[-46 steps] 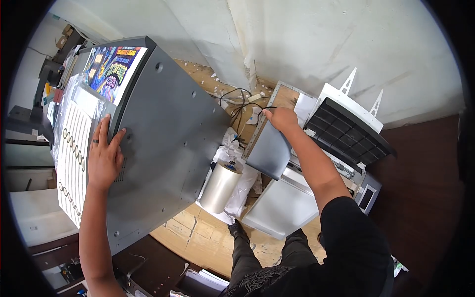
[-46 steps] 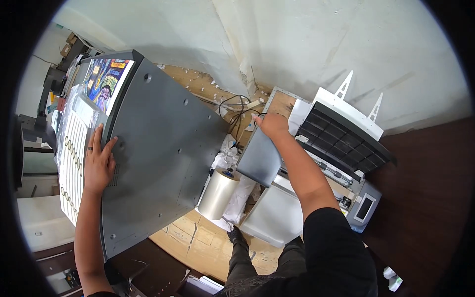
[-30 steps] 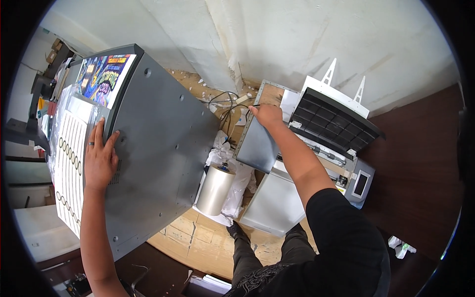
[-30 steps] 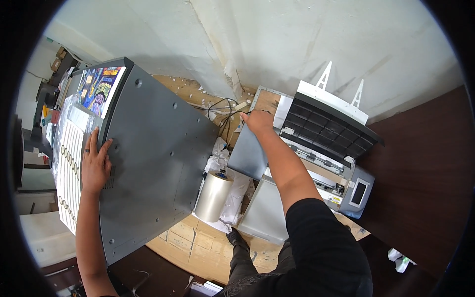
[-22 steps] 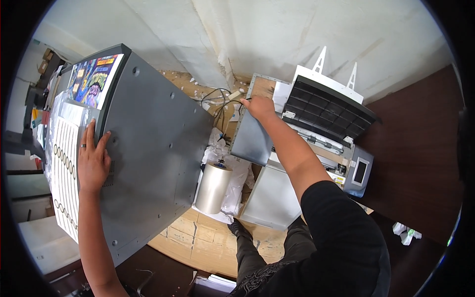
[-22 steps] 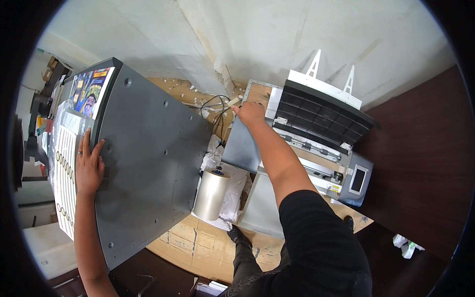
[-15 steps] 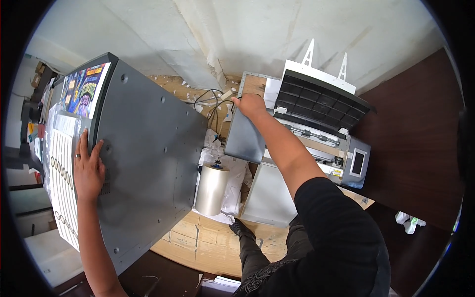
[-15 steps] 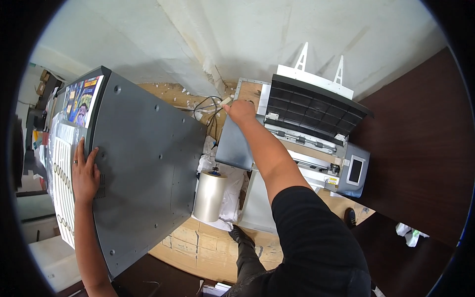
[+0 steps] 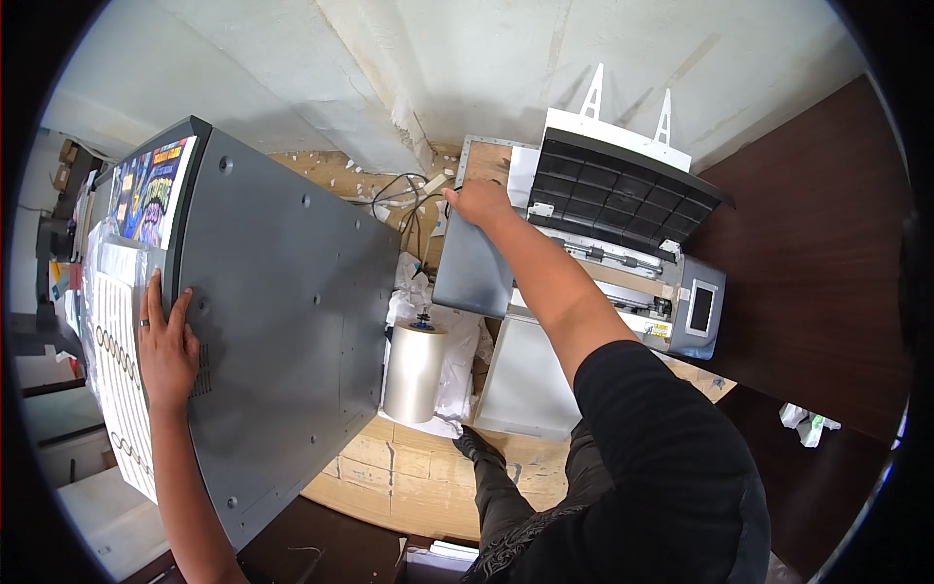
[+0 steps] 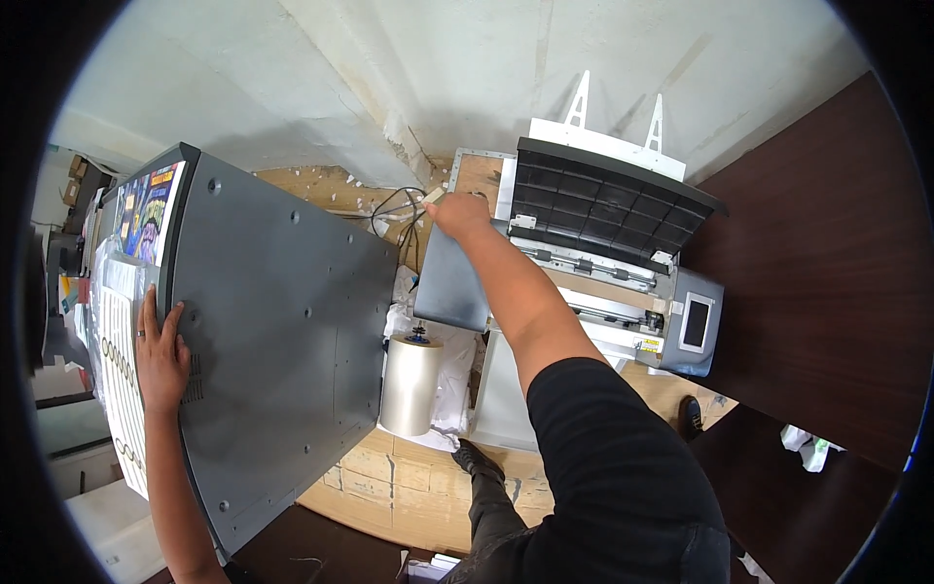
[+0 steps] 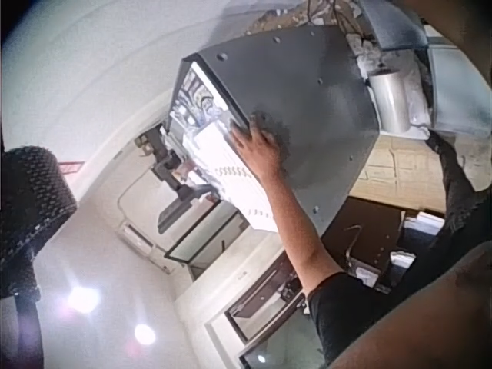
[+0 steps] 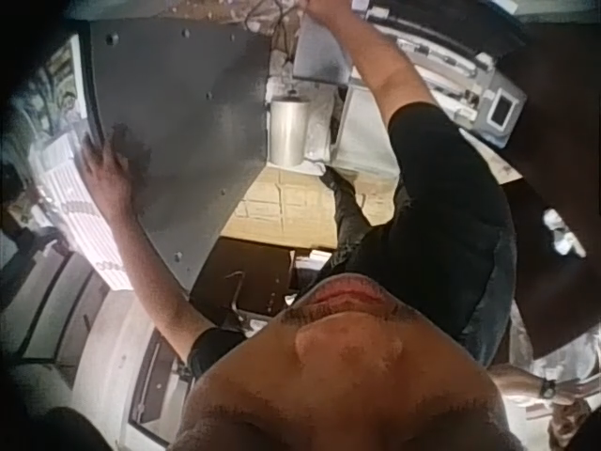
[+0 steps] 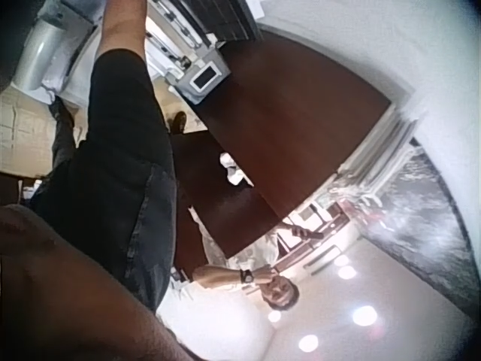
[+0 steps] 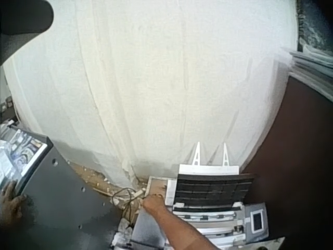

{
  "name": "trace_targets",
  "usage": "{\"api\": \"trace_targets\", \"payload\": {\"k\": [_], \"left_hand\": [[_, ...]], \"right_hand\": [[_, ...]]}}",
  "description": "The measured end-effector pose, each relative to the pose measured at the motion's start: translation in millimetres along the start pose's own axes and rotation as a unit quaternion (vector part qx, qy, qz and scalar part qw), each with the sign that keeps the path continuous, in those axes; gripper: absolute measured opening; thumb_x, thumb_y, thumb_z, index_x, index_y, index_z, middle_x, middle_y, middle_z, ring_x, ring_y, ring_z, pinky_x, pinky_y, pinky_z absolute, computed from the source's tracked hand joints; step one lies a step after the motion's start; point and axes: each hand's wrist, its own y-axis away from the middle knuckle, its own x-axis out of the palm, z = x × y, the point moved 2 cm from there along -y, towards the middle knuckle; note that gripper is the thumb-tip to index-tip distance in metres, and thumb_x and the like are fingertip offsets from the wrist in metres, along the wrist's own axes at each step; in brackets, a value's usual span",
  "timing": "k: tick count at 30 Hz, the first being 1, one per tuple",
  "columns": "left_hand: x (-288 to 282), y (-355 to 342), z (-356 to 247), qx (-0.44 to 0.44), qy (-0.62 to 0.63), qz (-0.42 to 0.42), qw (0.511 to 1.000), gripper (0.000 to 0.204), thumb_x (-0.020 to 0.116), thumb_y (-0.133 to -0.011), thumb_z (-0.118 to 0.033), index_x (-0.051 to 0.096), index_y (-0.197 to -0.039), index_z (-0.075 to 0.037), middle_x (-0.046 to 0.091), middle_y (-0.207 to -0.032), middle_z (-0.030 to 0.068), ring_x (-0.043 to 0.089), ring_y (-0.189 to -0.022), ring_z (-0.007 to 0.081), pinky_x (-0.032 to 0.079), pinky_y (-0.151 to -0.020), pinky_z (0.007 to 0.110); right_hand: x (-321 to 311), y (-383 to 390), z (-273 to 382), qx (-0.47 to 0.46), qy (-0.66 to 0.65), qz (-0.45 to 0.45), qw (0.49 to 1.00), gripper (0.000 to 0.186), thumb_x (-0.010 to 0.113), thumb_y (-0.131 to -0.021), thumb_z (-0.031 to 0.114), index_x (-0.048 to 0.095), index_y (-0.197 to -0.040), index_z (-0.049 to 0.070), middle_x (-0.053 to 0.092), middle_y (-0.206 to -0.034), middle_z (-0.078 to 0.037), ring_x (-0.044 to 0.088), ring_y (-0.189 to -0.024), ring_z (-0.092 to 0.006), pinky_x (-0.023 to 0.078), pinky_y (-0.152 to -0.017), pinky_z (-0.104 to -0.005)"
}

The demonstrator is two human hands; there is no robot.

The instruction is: The recorder prepares a sheet of printed stickers and feeds it into a laminating machine.

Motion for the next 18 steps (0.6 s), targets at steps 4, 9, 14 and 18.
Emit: {"api": "trace_targets", "payload": {"k": [4,9,14,18], "left_hand": [[-0.8,-0.1,-0.8,-0.003,-0.009,0.004,1.000,0.055,0.057,-0.080,0.004,0.060,-0.132,-0.011,0.032,-0.159,0.0159,0.035,-0.145,0.0379,0.036,-0.115,0.048],[-0.2,0.0,-1.4,-0.004,-0.005,0.002,1.000,0.056,0.057,-0.080,0.005,0.059,-0.133,-0.012,0.031,-0.160,0.0153,0.034,-0.145,0.0376,0.036,-0.115,0.048],[1.3,0.3,-0.2,-0.005,-0.008,0.005,1.000,0.057,0.058,-0.079,0.005,0.059,-0.134,-0.012,0.030,-0.160,0.0147,0.034,-0.145,0.0377,0.036,-0.116,0.048],[1.8,0.6,-0.5,-0.008,-0.013,0.008,1.000,0.057,0.058,-0.080,0.006,0.058,-0.135,-0.012,0.030,-0.161,0.0141,0.034,-0.145,0.0378,0.036,-0.115,0.049]], "right_hand": [[0.4,0.3,-1.3,-0.006,-0.002,-0.001,1.000,0.066,0.039,-0.100,0.060,0.075,-0.106,0.005,0.073,-0.110,-0.017,0.070,-0.104,-0.0319,0.052,-0.089,-0.0460],[1.5,0.0,-2.8,-0.011,-0.007,-0.004,1.000,0.065,0.040,-0.100,0.059,0.075,-0.105,0.004,0.073,-0.108,-0.017,0.070,-0.103,-0.0324,0.053,-0.088,-0.0463],[3.7,0.5,-3.8,-0.005,-0.023,-0.028,0.999,0.063,0.043,-0.099,0.058,0.075,-0.103,0.004,0.074,-0.105,-0.017,0.070,-0.100,-0.0334,0.053,-0.086,-0.0456],[5.0,-1.1,-5.2,-0.014,-0.023,-0.033,0.999,0.062,0.046,-0.098,0.059,0.075,-0.102,0.004,0.074,-0.104,-0.017,0.071,-0.099,-0.0333,0.053,-0.086,-0.0454]]}}
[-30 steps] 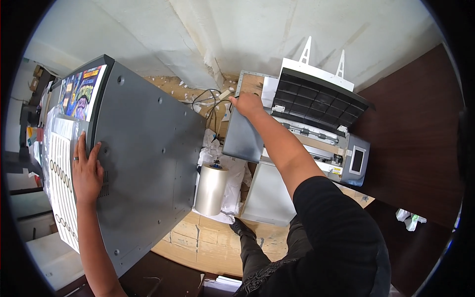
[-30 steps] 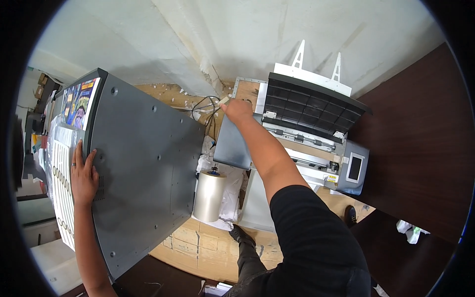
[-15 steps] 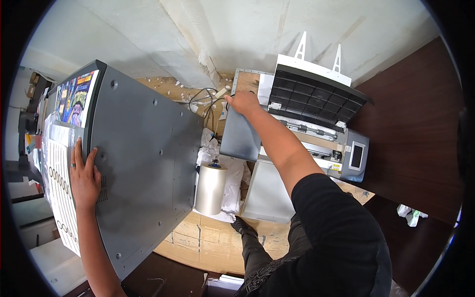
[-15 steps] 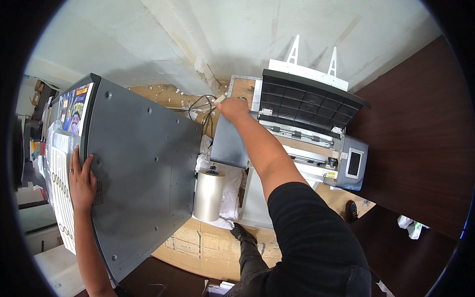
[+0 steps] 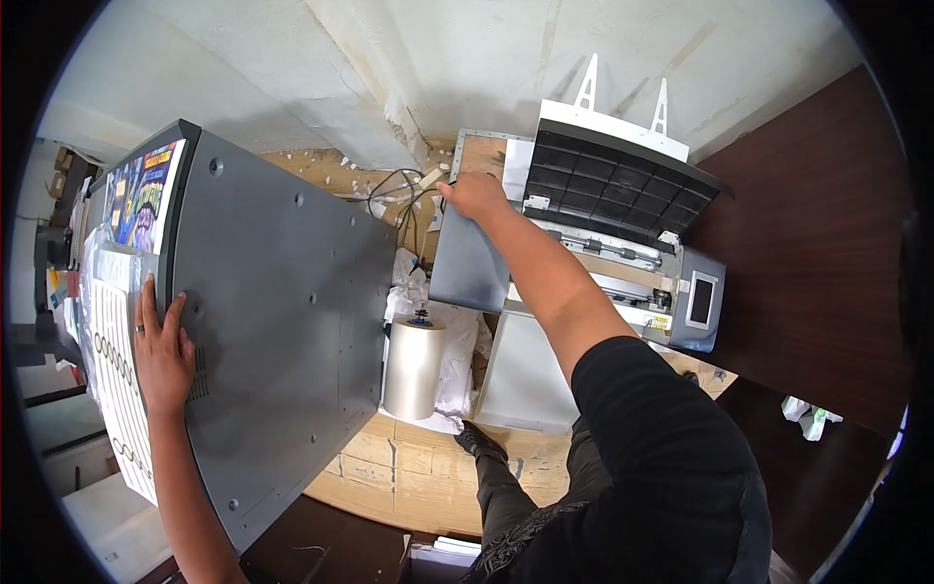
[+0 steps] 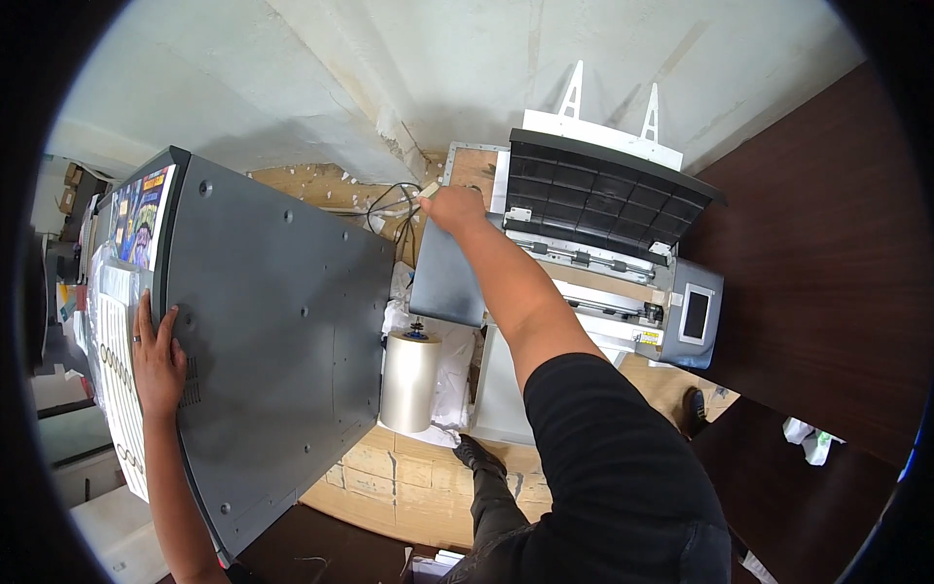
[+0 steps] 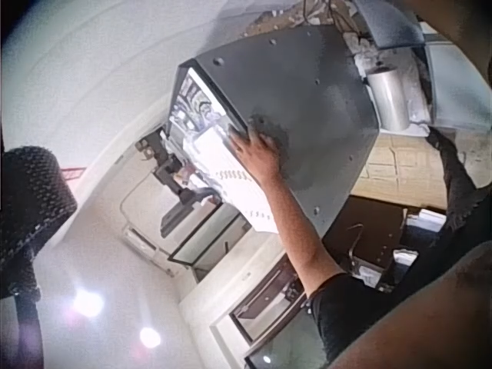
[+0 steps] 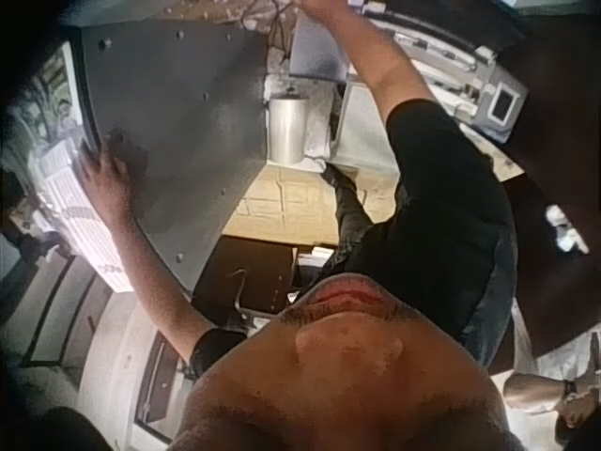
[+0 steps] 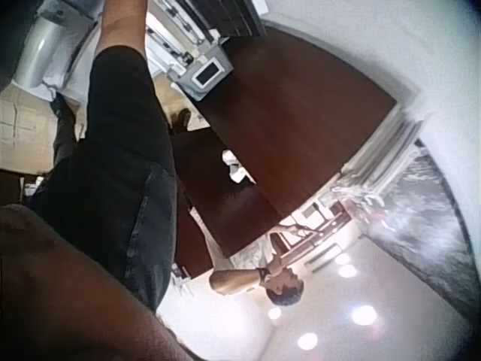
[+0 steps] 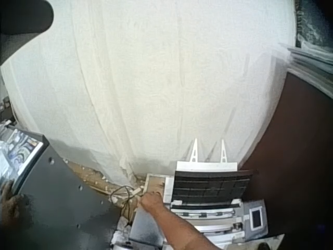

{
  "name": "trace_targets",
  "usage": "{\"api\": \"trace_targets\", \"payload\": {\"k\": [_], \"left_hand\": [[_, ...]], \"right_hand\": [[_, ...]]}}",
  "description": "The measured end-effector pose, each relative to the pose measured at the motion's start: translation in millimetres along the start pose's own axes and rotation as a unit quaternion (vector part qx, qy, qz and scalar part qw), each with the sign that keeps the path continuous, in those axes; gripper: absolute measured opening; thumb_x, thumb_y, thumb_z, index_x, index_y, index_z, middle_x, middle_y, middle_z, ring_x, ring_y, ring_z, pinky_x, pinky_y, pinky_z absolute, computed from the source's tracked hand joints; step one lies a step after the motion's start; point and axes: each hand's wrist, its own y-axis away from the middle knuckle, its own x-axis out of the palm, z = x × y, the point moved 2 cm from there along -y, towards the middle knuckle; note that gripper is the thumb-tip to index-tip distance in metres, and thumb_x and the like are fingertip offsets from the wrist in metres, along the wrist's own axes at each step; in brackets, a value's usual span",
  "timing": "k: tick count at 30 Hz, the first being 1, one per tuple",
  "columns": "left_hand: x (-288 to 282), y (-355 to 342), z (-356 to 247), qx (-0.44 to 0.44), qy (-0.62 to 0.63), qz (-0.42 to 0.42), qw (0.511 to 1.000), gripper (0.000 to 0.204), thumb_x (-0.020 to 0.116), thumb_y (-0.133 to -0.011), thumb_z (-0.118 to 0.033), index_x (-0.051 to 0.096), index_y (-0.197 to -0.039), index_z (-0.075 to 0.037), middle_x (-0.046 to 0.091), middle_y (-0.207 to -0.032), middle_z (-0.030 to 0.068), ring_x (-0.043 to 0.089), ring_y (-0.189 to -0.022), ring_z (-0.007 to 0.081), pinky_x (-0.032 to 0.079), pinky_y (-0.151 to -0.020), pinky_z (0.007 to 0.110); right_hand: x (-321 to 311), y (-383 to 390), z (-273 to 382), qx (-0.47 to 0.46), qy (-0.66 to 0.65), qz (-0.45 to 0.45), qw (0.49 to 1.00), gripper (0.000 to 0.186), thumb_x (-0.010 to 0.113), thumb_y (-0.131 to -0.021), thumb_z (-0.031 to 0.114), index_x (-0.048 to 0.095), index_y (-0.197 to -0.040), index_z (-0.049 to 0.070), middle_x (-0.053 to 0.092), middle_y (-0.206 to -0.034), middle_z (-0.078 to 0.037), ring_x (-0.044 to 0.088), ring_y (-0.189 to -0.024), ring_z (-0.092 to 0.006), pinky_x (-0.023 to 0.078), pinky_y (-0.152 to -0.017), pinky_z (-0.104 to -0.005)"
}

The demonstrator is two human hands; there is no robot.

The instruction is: The recorder prepares a sheet of printed stickers and feeds it into a laminating machine.

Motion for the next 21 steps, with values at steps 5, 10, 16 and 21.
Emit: {"api": "trace_targets", "payload": {"k": [5,10,16,21], "left_hand": [[0.4,-0.4,-0.3,0.002,0.003,-0.004,1.000,0.057,0.058,-0.081,0.006,0.058,-0.135,-0.012,0.029,-0.161,0.0137,0.034,-0.145,0.0378,0.036,-0.115,0.049],[2.1,0.9,2.6,0.008,-0.002,-0.004,1.000,0.059,0.057,-0.081,0.007,0.057,-0.136,-0.013,0.029,-0.161,0.0140,0.034,-0.145,0.0379,0.037,-0.114,0.048],[5.7,1.0,4.1,0.007,0.018,-0.015,1.000,0.058,0.056,-0.081,0.007,0.056,-0.136,-0.011,0.029,-0.162,0.0142,0.033,-0.145,0.0386,0.038,-0.113,0.049],[4.4,4.1,5.7,0.019,0.022,-0.031,0.999,0.057,0.057,-0.080,0.005,0.057,-0.135,-0.011,0.029,-0.162,0.0131,0.034,-0.145,0.0393,0.037,-0.114,0.048]], "right_hand": [[0.1,0.0,1.5,0.003,0.001,-0.016,1.000,0.063,0.047,-0.097,0.060,0.074,-0.103,0.004,0.074,-0.102,-0.015,0.071,-0.098,-0.0326,0.054,-0.085,-0.0450],[-5.6,7.0,6.5,0.013,-0.003,-0.037,0.999,0.058,0.050,-0.096,0.058,0.072,-0.106,0.005,0.074,-0.102,-0.014,0.070,-0.098,-0.0306,0.048,-0.086,-0.0484],[-16.5,71.1,38.8,-0.128,-0.059,-0.332,0.933,0.023,0.068,-0.089,0.032,0.068,-0.094,0.010,0.066,-0.093,-0.010,0.061,-0.086,-0.0335,0.039,-0.084,-0.0510],[28.5,238.5,76.7,-0.320,-0.314,-0.146,0.882,0.008,0.062,-0.087,0.018,0.061,-0.080,0.013,0.063,-0.077,-0.009,0.061,-0.076,-0.0346,0.044,-0.071,-0.0492]]}}
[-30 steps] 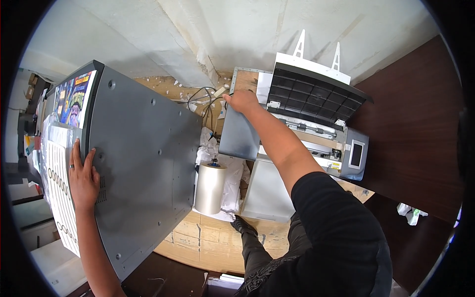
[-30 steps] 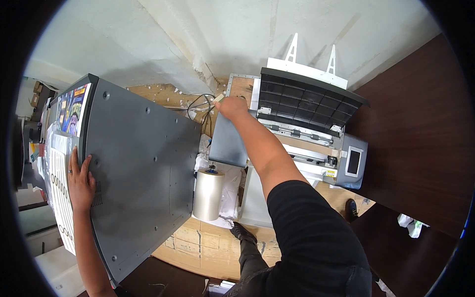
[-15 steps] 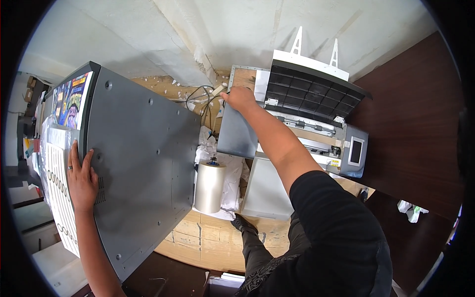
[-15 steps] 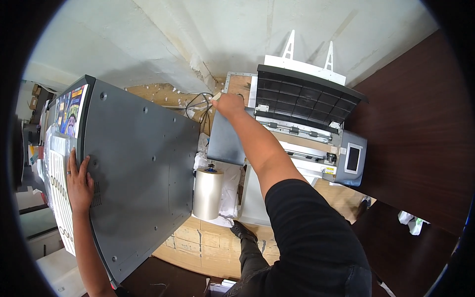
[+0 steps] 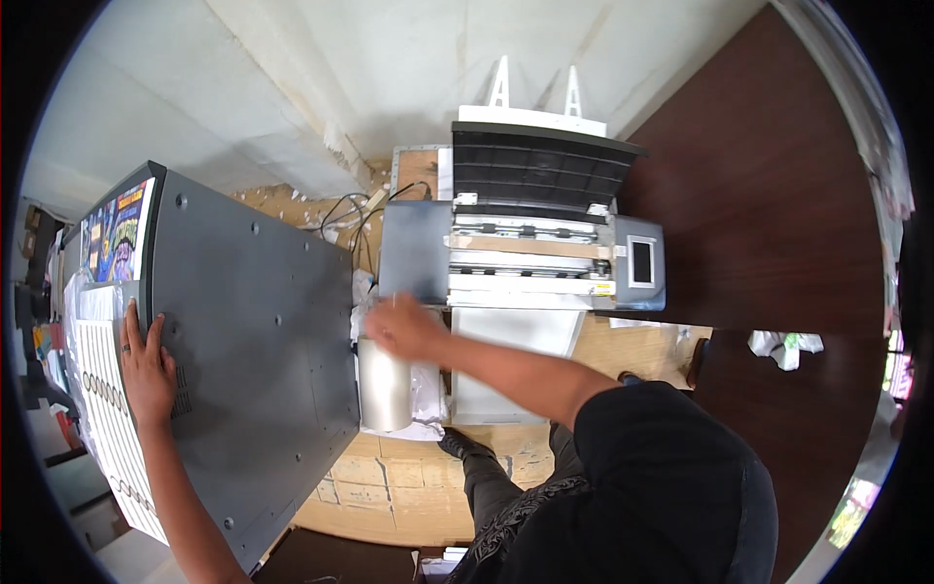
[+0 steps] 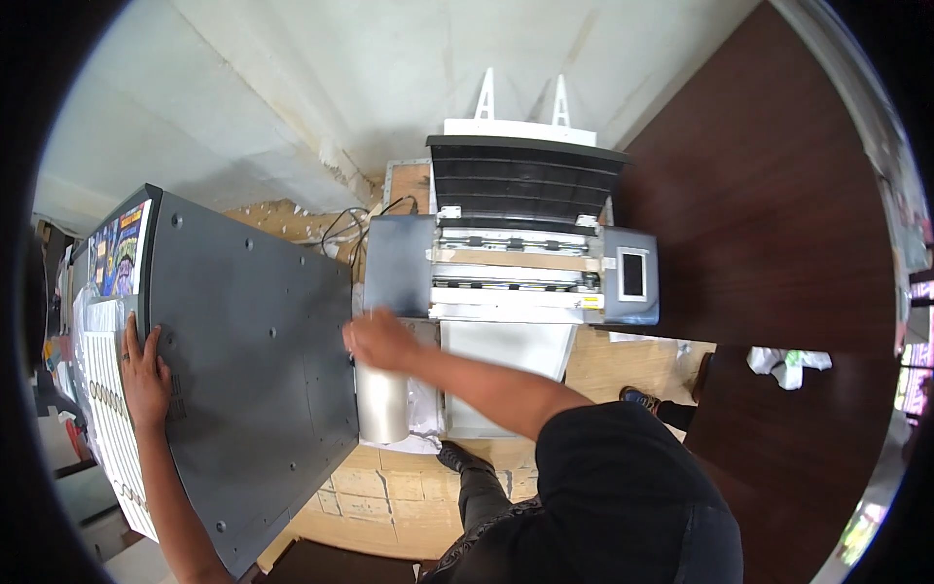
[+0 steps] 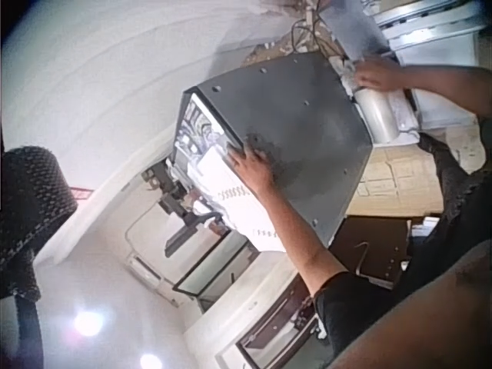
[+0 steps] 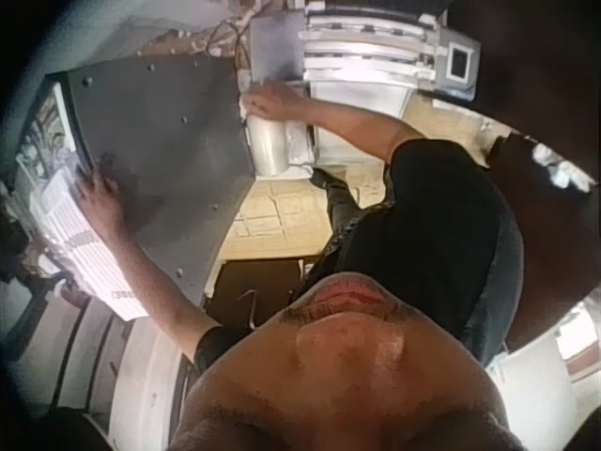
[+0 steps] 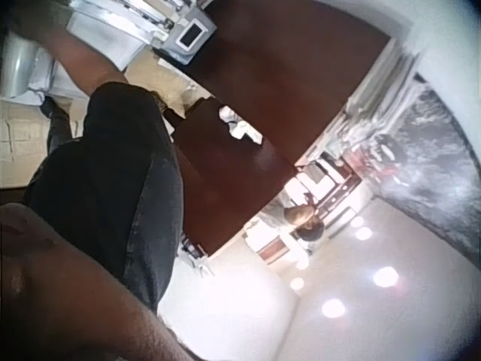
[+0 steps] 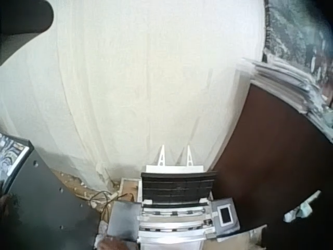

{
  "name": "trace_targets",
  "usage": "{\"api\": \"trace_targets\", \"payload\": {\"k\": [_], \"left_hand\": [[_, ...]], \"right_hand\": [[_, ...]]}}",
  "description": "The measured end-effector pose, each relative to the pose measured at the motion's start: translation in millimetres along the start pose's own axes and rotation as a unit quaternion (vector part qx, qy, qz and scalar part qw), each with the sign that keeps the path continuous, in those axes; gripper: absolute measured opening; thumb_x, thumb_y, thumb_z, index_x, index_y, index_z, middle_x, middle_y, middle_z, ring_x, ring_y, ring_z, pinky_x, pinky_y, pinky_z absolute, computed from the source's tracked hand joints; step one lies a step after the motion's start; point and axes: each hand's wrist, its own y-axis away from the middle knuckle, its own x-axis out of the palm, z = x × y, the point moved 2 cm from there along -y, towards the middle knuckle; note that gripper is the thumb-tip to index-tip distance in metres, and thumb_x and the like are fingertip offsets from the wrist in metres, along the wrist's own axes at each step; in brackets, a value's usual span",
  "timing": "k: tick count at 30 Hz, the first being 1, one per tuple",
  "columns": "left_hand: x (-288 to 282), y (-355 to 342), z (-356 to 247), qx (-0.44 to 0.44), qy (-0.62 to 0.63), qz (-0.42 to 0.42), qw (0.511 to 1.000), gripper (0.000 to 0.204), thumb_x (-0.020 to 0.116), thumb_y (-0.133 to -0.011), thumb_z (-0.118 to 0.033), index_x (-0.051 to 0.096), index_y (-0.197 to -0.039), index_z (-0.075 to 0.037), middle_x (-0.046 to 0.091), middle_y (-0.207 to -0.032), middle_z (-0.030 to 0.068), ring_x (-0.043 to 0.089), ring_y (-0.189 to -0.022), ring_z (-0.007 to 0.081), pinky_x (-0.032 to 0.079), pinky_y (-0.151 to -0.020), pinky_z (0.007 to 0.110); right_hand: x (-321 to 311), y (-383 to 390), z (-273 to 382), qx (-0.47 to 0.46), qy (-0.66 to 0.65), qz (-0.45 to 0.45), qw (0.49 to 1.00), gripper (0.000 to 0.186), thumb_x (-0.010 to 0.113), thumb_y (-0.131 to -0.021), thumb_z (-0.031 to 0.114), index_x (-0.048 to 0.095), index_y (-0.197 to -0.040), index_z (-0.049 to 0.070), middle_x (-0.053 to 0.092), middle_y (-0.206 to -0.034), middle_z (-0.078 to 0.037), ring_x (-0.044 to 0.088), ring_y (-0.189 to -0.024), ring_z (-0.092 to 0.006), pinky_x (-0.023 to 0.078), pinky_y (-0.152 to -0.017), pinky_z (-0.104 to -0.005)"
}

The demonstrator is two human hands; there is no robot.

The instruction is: The recorder prepares a sheet of printed stickers and feeds it into a laminating machine.

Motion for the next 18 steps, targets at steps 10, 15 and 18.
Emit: {"api": "trace_targets", "payload": {"k": [10,15,18], "left_hand": [[7.4,6.5,10.3,0.009,0.018,-0.008,1.000,0.051,0.059,-0.081,-0.002,0.060,-0.131,-0.009,0.029,-0.161,0.0152,0.034,-0.145,0.0361,0.032,-0.119,0.045],[-6.1,23.8,-2.2,0.123,0.035,-0.126,0.984,0.046,0.059,-0.081,-0.002,0.061,-0.126,-0.008,0.033,-0.158,0.0167,0.033,-0.146,0.0355,0.030,-0.120,0.048],[-8.8,69.7,-38.1,0.156,0.129,-0.249,0.947,0.045,0.061,-0.078,0.000,0.062,-0.122,-0.008,0.043,-0.151,0.0163,0.037,-0.143,0.0357,0.028,-0.120,0.052]], "right_hand": [[-89.3,378.2,126.8,0.331,0.136,0.203,0.912,0.017,0.061,-0.088,0.026,0.064,-0.091,0.010,0.068,-0.087,-0.017,0.064,-0.086,-0.0417,0.050,-0.075,-0.0526],[-153.4,472.4,204.9,0.434,0.293,-0.016,0.852,0.018,0.060,-0.089,0.027,0.067,-0.092,0.011,0.069,-0.081,-0.018,0.066,-0.077,-0.0413,0.052,-0.071,-0.0523],[-149.1,510.4,238.2,0.478,0.307,-0.039,0.822,0.021,0.060,-0.090,0.030,0.070,-0.095,0.012,0.071,-0.083,-0.017,0.068,-0.082,-0.0398,0.054,-0.074,-0.0504]]}}
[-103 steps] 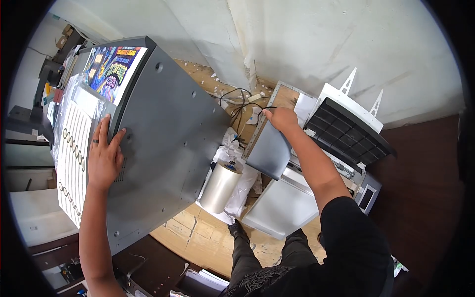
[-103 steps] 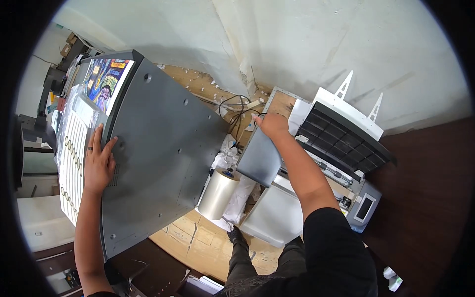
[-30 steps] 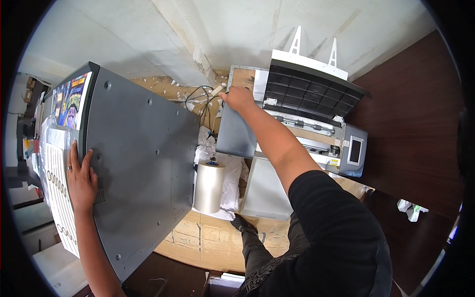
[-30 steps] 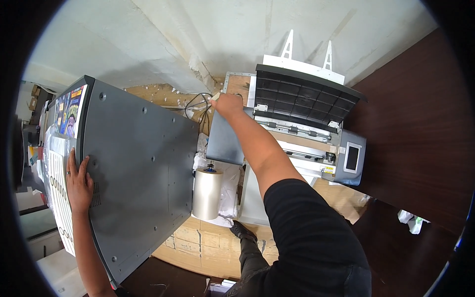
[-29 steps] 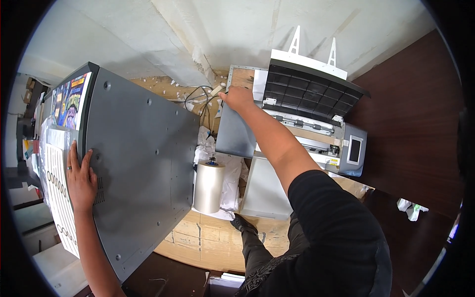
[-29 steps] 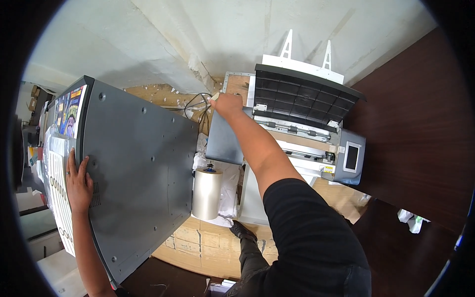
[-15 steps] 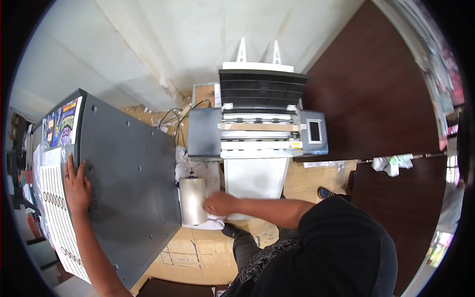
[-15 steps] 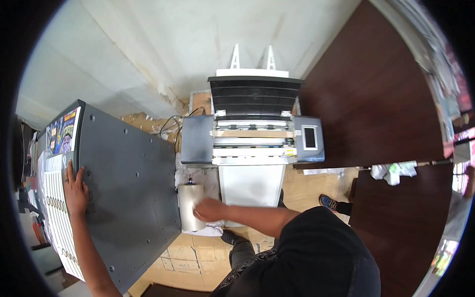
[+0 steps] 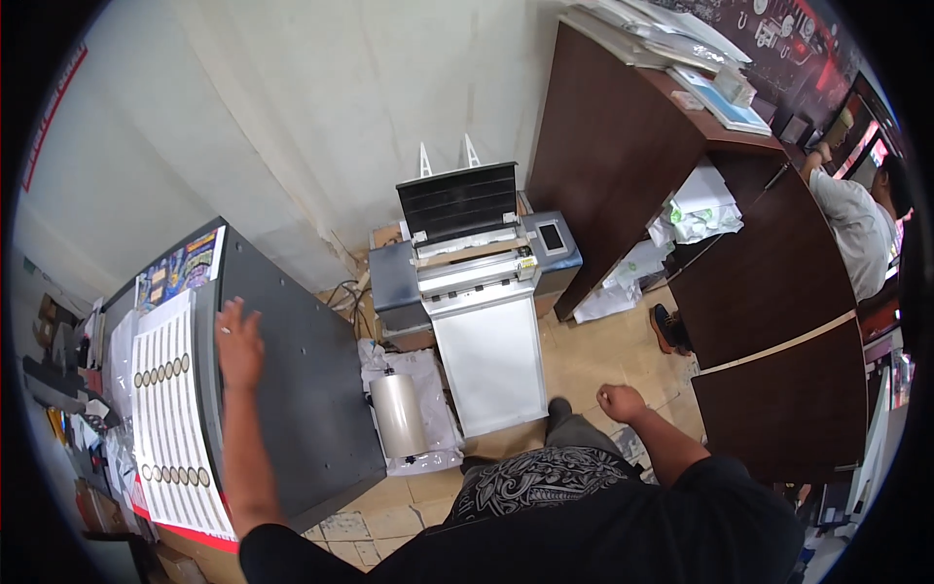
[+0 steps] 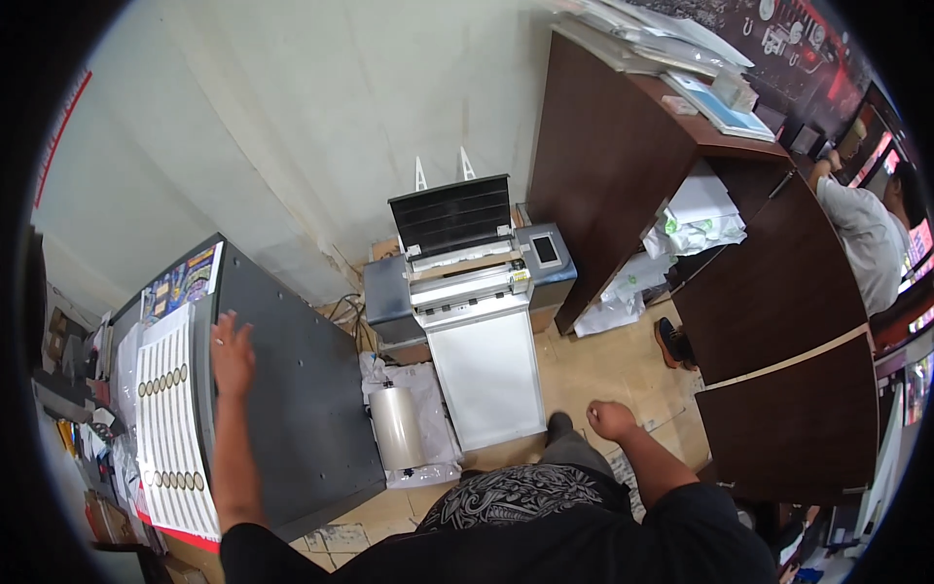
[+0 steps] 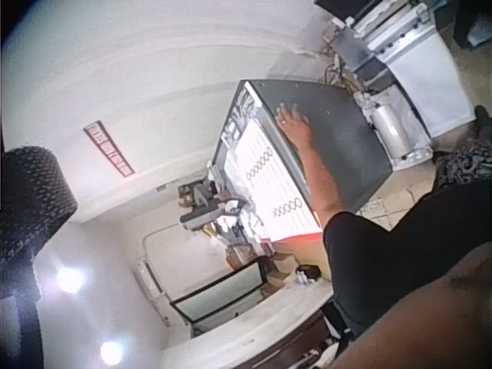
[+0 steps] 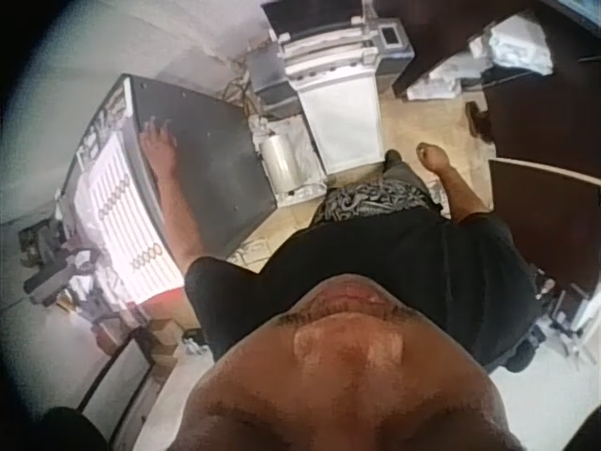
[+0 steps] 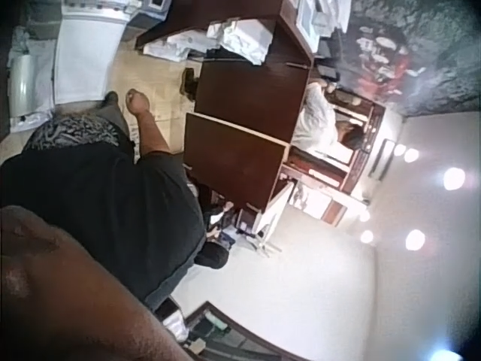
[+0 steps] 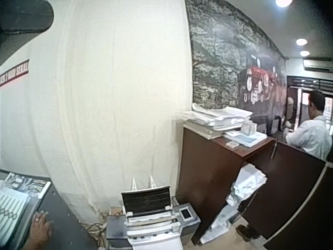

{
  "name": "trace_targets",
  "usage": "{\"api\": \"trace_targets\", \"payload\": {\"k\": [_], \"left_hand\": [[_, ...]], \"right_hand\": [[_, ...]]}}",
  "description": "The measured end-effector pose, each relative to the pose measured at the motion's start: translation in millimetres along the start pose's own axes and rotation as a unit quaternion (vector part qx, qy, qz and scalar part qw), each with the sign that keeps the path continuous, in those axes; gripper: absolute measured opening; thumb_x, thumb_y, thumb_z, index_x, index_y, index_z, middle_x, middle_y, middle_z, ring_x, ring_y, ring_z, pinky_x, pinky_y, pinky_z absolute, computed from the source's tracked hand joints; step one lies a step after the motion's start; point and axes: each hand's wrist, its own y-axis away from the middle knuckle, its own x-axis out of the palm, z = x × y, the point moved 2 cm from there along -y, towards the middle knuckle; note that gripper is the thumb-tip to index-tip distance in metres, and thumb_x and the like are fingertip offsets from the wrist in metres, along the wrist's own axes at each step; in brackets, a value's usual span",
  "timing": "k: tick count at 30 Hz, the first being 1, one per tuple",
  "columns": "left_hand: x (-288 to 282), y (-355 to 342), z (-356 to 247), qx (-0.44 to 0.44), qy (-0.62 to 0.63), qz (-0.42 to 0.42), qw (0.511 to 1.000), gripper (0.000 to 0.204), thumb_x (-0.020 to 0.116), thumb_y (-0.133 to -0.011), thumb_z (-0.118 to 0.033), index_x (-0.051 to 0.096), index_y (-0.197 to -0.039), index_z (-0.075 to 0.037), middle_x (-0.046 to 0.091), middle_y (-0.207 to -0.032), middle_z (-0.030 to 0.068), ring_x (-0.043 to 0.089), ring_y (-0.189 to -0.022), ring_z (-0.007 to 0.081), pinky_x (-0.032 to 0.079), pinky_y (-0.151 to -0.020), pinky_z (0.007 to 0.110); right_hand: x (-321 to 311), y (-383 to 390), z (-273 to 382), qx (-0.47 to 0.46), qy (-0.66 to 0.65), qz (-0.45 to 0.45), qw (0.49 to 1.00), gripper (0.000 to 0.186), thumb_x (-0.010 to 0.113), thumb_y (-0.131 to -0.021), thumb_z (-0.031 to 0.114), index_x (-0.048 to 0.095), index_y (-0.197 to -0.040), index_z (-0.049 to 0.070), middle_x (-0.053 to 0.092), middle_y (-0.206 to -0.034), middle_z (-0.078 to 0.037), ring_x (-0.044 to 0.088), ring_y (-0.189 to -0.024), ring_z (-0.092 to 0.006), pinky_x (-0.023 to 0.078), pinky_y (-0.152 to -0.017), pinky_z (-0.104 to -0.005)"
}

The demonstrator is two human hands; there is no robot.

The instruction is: The recorder prepares a sheet of printed stickers and feeds it into a laminating machine.

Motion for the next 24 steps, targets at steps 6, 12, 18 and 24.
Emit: {"api": "trace_targets", "payload": {"k": [6,12,18,24], "left_hand": [[48.7,197.1,-237.1,-0.297,0.409,0.081,0.859,0.023,0.055,-0.095,-0.013,0.067,-0.113,-0.007,0.070,-0.101,0.0163,0.066,-0.087,0.0367,0.051,-0.087,0.049],[72.8,428.7,-428.2,-0.199,0.335,0.600,0.699,0.032,0.065,-0.087,-0.021,0.067,-0.115,-0.007,0.069,-0.109,0.0207,0.068,-0.101,0.0376,0.053,-0.089,0.048],[75.0,437.7,-361.2,-0.223,0.372,0.574,0.694,0.047,0.073,-0.080,-0.020,0.064,-0.122,-0.003,0.067,-0.120,0.0203,0.067,-0.106,0.0357,0.054,-0.092,0.047],[58.2,305.5,-336.9,-0.386,0.431,0.442,0.686,0.041,0.059,-0.084,-0.010,0.064,-0.125,-0.004,0.072,-0.078,0.0153,0.070,-0.067,0.0266,0.054,-0.068,0.039]], "right_hand": [[18.1,80.9,-41.9,0.065,0.014,0.124,0.990,0.023,0.061,-0.088,0.035,0.073,-0.100,0.019,0.073,-0.096,-0.013,0.069,-0.093,-0.0355,0.055,-0.083,-0.0475],[-9.1,153.8,-53.2,-0.024,0.048,0.262,0.963,0.028,0.058,-0.090,0.036,0.070,-0.112,0.023,0.073,-0.099,-0.015,0.068,-0.096,-0.0372,0.053,-0.083,-0.0500],[11.0,141.0,-125.6,-0.007,0.014,0.231,0.973,0.030,0.064,-0.087,0.036,0.069,-0.113,0.021,0.072,-0.105,-0.017,0.068,-0.099,-0.0383,0.053,-0.084,-0.0490],[42.3,62.9,-176.7,0.154,-0.096,0.061,0.981,0.032,0.072,-0.083,0.027,0.068,-0.109,0.008,0.073,-0.089,-0.016,0.071,-0.087,-0.0308,0.056,-0.080,-0.0401]]}}
